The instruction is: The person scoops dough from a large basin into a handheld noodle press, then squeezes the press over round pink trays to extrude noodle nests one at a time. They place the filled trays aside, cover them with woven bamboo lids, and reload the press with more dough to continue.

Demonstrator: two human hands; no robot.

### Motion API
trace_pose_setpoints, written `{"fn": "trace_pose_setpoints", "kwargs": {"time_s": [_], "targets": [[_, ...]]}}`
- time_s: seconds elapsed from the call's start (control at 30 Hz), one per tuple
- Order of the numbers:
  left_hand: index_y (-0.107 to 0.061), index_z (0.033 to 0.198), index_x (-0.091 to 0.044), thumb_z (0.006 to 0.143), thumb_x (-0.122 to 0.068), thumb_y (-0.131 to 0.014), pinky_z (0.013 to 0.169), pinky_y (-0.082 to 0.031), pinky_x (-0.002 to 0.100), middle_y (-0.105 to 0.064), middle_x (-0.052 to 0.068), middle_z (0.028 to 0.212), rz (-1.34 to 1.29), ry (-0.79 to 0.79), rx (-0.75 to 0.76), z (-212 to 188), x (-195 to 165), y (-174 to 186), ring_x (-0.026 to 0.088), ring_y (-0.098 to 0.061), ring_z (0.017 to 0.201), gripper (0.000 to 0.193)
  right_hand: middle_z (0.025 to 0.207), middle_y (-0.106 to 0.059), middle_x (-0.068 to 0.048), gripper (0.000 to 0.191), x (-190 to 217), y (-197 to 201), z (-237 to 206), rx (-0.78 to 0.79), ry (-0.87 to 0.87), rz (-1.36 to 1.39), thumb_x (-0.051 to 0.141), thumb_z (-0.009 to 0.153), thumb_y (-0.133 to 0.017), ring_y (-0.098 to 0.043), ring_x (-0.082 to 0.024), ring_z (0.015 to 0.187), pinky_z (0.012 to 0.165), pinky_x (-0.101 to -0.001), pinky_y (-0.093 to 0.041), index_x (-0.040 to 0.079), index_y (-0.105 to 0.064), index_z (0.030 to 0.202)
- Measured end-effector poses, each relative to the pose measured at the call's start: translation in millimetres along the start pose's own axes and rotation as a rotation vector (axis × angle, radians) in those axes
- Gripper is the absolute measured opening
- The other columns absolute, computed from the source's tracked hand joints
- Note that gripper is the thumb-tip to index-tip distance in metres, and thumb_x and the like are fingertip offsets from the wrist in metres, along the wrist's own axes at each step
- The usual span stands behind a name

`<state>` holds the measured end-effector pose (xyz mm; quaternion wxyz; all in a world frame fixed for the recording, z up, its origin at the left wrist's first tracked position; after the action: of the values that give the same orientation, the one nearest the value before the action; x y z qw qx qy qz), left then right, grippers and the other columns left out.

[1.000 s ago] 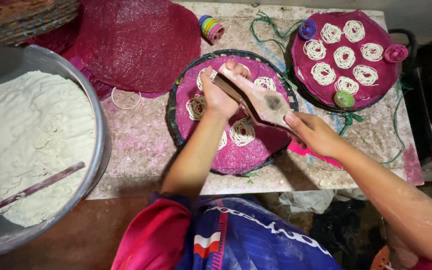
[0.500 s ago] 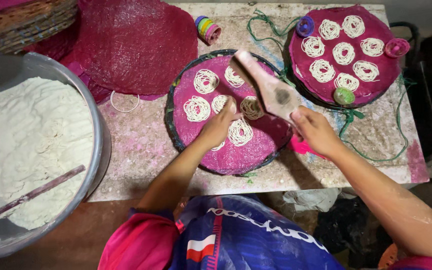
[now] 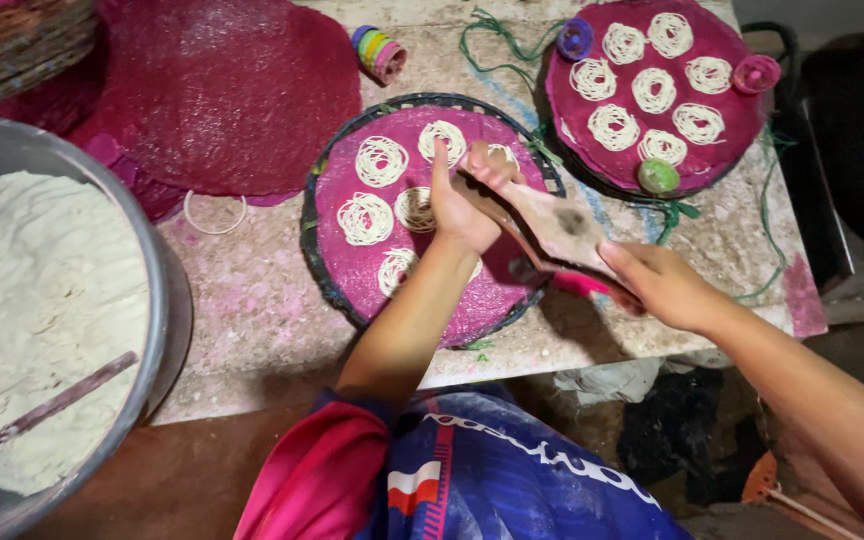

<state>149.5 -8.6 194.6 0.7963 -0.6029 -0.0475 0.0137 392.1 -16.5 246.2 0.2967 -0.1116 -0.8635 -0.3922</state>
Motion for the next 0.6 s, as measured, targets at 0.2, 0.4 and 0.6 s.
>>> {"fn": "trace_pose_setpoints", "kwargs": {"time_s": [0.2, 0.4, 0.6], "targets": [[-0.041, 0.074, -0.018, 0.103, -0.068, -0.037, 0.079, -0.043, 0.037, -0.036, -0.005, 0.066, 0.064, -0.012, -0.034, 9.4, 1.4, 31.6, 0.014, -0.040, 0.064, 0.058, 0.067, -0.066, -0.013, 0.060, 11.5, -10.4, -3.5, -0.143, 0.179, -0.152, 0.054, 0.102, -0.040, -0.065, -0.025, 0.065, 0.069, -0.0420, -0.052, 0.004, -0.070, 0.113], [-0.038, 0.066, -0.019, 0.100, -0.064, -0.037, 0.071, -0.039, 0.034, -0.034, -0.004, 0.061, 0.066, -0.085, -0.224, 7.2, 30.5, 38.4, 0.014, -0.036, 0.059, 0.056, 0.074, -0.069, -0.015, 0.061, 1.0, 18.9, -12.3, -0.120, 0.090, -0.259, 0.054, 0.103, -0.041, -0.068, -0.027, 0.070, 0.074, -0.0434, -0.053, 0.000, -0.069, 0.107], [-0.038, 0.067, -0.018, 0.098, -0.065, -0.037, 0.066, -0.036, 0.034, -0.031, -0.005, 0.058, 0.103, -0.097, -0.158, 22.8, 22.0, 32.3, 0.013, -0.033, 0.055, 0.056, 0.067, -0.064, -0.015, 0.057, 1.8, 6.4, -5.9, -0.158, 0.183, -0.177, 0.050, 0.104, -0.042, -0.064, -0.027, 0.065, 0.070, -0.0439, -0.052, 0.001, -0.069, 0.112]]}}
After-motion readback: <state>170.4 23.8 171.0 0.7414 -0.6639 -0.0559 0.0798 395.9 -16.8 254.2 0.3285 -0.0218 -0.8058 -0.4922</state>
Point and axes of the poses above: each hand's wrist, its own z-axis towards the middle knuckle, its own y-axis out of the back of the hand, x = y × z, the point moved 5 cm from there along z, towards the middle knuckle
